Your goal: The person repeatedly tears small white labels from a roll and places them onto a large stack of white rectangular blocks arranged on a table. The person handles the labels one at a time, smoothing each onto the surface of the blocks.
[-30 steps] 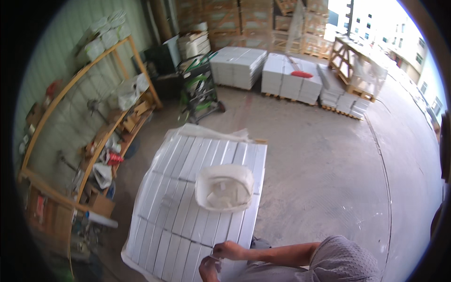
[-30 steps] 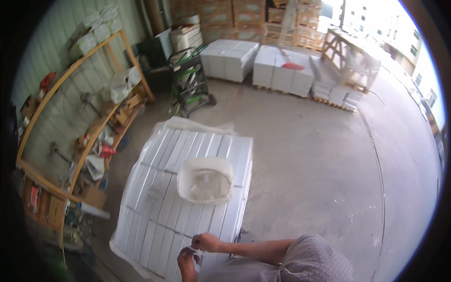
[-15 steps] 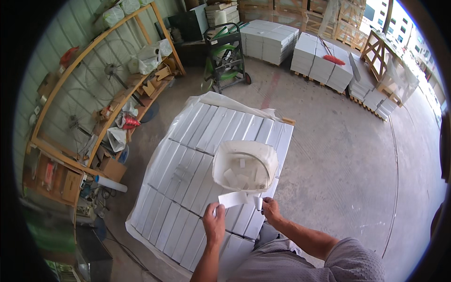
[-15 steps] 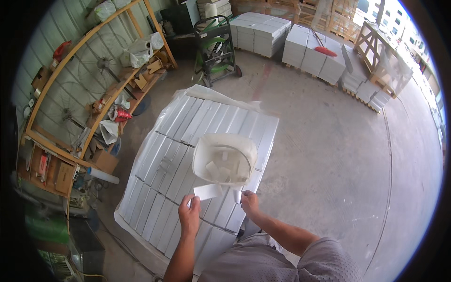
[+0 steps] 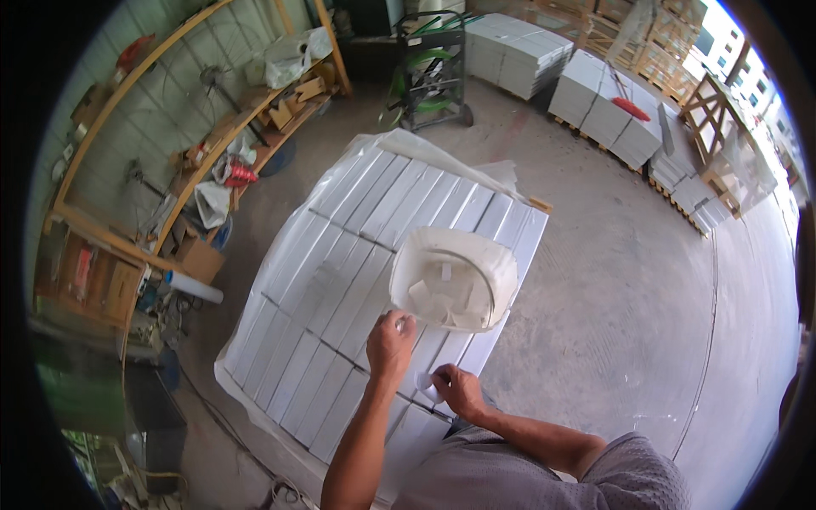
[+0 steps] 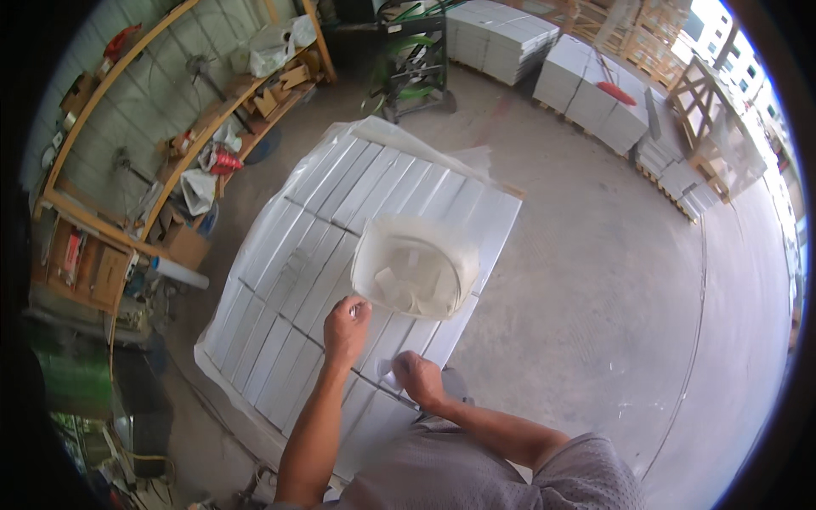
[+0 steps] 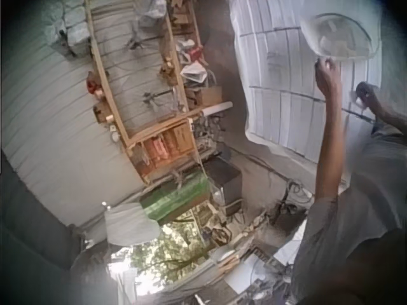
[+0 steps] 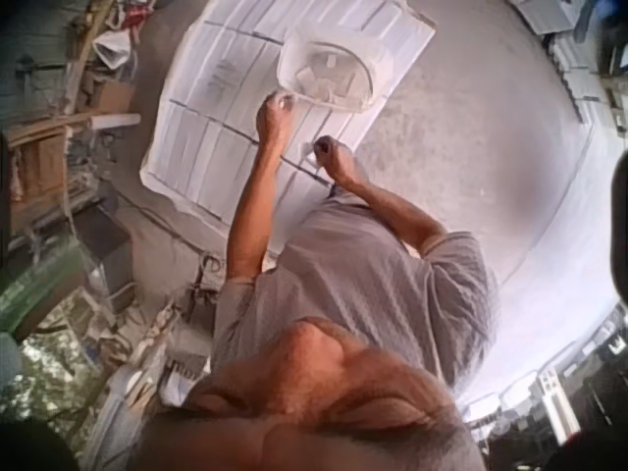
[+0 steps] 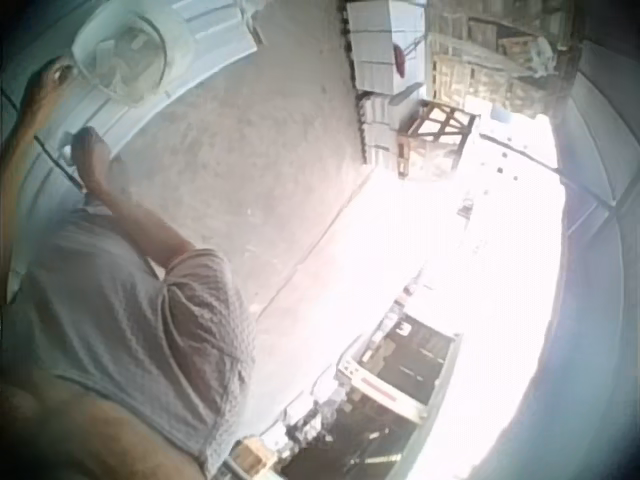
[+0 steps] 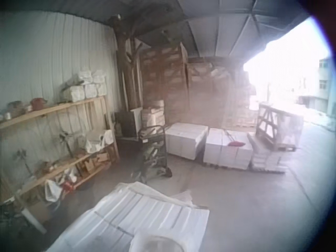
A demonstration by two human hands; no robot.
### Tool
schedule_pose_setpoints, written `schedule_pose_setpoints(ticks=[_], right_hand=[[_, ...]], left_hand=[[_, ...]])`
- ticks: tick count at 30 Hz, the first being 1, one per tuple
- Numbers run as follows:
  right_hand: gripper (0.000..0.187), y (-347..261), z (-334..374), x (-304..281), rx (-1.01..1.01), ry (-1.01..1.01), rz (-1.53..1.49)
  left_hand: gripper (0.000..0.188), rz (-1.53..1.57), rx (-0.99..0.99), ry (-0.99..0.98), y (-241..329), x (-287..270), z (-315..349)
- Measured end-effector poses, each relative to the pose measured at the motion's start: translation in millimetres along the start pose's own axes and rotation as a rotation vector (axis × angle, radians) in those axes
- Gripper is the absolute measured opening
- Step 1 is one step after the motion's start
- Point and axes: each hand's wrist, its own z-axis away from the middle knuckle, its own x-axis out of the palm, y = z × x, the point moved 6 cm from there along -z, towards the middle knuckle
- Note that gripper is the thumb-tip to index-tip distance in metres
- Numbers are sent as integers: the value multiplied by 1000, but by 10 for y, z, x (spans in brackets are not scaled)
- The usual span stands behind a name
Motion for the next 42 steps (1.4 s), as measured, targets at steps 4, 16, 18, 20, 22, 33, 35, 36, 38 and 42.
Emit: schedule_pose_setpoints(ticks=[4, 16, 18, 20, 22, 33, 35, 36, 38, 42], right_hand=[[10, -518, -64, 47, -412, 40, 211], [10, -869, 37, 921, -465, -136, 134], [12, -745, 24, 1116, -306, -201, 78], [20, -654, 9, 1318, -134, -299, -14], [22, -612, 34, 1532, 133, -448, -177], [47, -868, 286, 2952, 630, -902, -463], [52, -871, 250, 3229, 652, -922, -485], [54, -867, 243, 3342, 670, -915, -494], [57, -922, 252, 3528, 705, -901, -511], [57, -891, 242, 3741, 763, -866, -519]], left_hand=[[38, 216, -367, -94, -995, -35, 771], [31, 892, -834, -89, -1797, -153, 1939], [31, 892, -840, -16, -1944, -197, 2027], [30, 894, -854, 69, -2087, -265, 2123], [32, 940, -895, 155, -2278, -329, 2218], [31, 452, -856, 542, -3737, -1066, 2287], [32, 345, -893, 519, -3809, -1288, 2165], [32, 291, -912, 507, -3854, -1378, 2122], [31, 200, -929, 507, -4042, -1424, 2096], [29, 58, -941, 501, -4173, -1533, 1966]])
